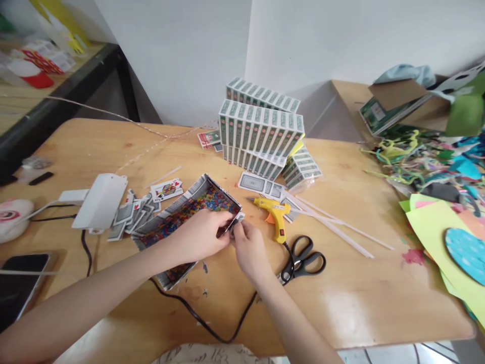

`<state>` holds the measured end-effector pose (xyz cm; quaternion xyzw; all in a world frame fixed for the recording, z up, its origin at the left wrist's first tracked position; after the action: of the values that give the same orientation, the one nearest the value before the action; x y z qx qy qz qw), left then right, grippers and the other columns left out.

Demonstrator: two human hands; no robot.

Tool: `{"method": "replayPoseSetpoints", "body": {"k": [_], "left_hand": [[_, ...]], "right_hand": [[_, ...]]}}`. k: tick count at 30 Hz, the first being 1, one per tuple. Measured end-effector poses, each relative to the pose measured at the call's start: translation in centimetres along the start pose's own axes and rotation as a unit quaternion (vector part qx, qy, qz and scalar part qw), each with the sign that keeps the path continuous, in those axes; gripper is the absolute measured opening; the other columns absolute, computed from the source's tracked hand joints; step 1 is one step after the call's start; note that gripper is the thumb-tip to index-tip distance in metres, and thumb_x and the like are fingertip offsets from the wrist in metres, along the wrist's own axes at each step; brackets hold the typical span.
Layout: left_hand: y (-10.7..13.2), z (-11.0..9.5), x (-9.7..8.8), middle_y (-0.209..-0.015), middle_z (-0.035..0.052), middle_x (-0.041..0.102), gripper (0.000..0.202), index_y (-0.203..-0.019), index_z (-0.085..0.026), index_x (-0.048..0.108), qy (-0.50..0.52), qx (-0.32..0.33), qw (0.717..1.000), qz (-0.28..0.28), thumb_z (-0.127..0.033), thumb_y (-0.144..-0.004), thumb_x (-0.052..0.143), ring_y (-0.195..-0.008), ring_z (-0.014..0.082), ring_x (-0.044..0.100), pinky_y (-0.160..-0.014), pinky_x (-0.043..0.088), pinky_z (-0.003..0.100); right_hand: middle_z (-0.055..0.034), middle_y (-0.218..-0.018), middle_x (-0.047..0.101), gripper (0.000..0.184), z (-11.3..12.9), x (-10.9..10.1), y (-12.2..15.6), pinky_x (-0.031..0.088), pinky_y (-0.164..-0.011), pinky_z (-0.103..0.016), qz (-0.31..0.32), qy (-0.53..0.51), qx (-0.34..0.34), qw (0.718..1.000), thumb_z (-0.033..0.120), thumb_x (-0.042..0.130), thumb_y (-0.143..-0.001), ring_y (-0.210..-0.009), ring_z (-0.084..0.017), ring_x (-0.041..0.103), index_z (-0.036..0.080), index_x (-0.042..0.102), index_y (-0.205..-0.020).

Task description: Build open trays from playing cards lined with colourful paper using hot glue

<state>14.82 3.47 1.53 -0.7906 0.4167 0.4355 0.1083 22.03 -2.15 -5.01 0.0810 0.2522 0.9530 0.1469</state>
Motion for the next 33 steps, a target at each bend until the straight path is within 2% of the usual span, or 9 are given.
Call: {"method": "replayPoseSetpoints", "body": {"k": [6, 12, 19, 25, 29, 33], "left_hand": [[0.0, 0.9, 0.8, -0.075, 0.0093, 0.069, 0.017, -0.078, -0.016, 0.063, 0.015, -0.021, 1.0, 0.003, -0.017, -0.076, 0.046, -0.062, 0.0188, 0.06, -0.054, 0.036, 0.026], [-0.1, 1.0, 0.8, -0.08, 0.0089, 0.071, 0.02, -0.085, -0.017, 0.065, 0.044, -0.009, 0.998, 0.034, -0.017, -0.075, 0.048, -0.067, 0.0189, 0.063, -0.055, 0.039, 0.024], [0.3, 1.0, 0.8, -0.083, 0.0082, 0.072, 0.02, -0.087, -0.016, 0.064, 0.068, -0.012, 0.996, 0.053, -0.016, -0.075, 0.049, -0.069, 0.0176, 0.064, -0.056, 0.039, 0.022], [0.7, 0.7, 0.8, -0.082, 0.0062, 0.072, 0.019, -0.088, -0.016, 0.063, 0.085, -0.011, 0.995, 0.054, -0.018, -0.074, 0.049, -0.067, 0.0166, 0.064, -0.055, 0.038, 0.023], [0.6, 0.9, 0.8, -0.083, 0.0088, 0.072, 0.019, -0.089, -0.016, 0.064, 0.046, -0.023, 0.998, 0.042, -0.025, -0.079, 0.051, -0.07, 0.0204, 0.066, -0.056, 0.039, 0.025], [0.6, 1.1, 1.1, -0.087, 0.0105, 0.072, 0.022, -0.097, -0.017, 0.063, 0.002, -0.034, 0.999, 0.039, -0.024, -0.085, 0.047, -0.078, 0.0234, 0.067, -0.061, 0.042, 0.027]], "right_hand": [[-0.0005, -0.055, 0.062, 0.014, 0.0, -0.2, -0.8, 0.054, -0.064, -0.032, 0.008, 0.037, 0.067, 0.997, 0.029, 0.056, -0.071, -0.063, -0.019, 0.064, 0.02, 0.057, -0.061], [-0.0044, -0.054, 0.067, 0.016, 0.2, -0.2, -0.5, 0.055, -0.052, -0.029, 0.049, 0.031, 0.167, 0.984, 0.022, 0.056, -0.072, -0.049, -0.017, 0.064, 0.018, 0.061, -0.058], [-0.0082, -0.054, 0.069, 0.024, 0.1, -0.3, -0.4, 0.053, -0.045, -0.022, 0.049, 0.034, 0.172, 0.983, 0.024, 0.051, -0.079, -0.045, -0.014, 0.064, 0.014, 0.064, -0.062], [-0.0073, -0.046, 0.065, 0.029, -0.3, -0.2, -0.9, 0.047, -0.035, -0.018, 0.039, 0.04, 0.151, 0.987, 0.027, 0.051, -0.079, -0.036, -0.013, 0.059, 0.014, 0.061, -0.055], [-0.0058, -0.038, 0.06, 0.03, -0.5, -0.4, -1.5, 0.041, -0.029, -0.017, 0.032, 0.037, 0.146, 0.988, 0.027, 0.052, -0.077, -0.027, -0.012, 0.052, 0.016, 0.057, -0.05], [-0.0049, -0.034, 0.057, 0.029, -0.5, -0.6, -1.7, 0.038, -0.027, -0.017, 0.037, 0.025, 0.143, 0.989, 0.027, 0.053, -0.075, -0.024, -0.011, 0.047, 0.016, 0.056, -0.048]]}}
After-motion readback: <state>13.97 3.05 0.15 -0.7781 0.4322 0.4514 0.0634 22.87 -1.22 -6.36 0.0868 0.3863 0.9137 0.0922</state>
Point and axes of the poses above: each hand's wrist, its own y-axis away from the middle knuckle, its own x-axis out of the palm, z = x × y, the point moved 8 cm from there along -y, towards the middle knuckle
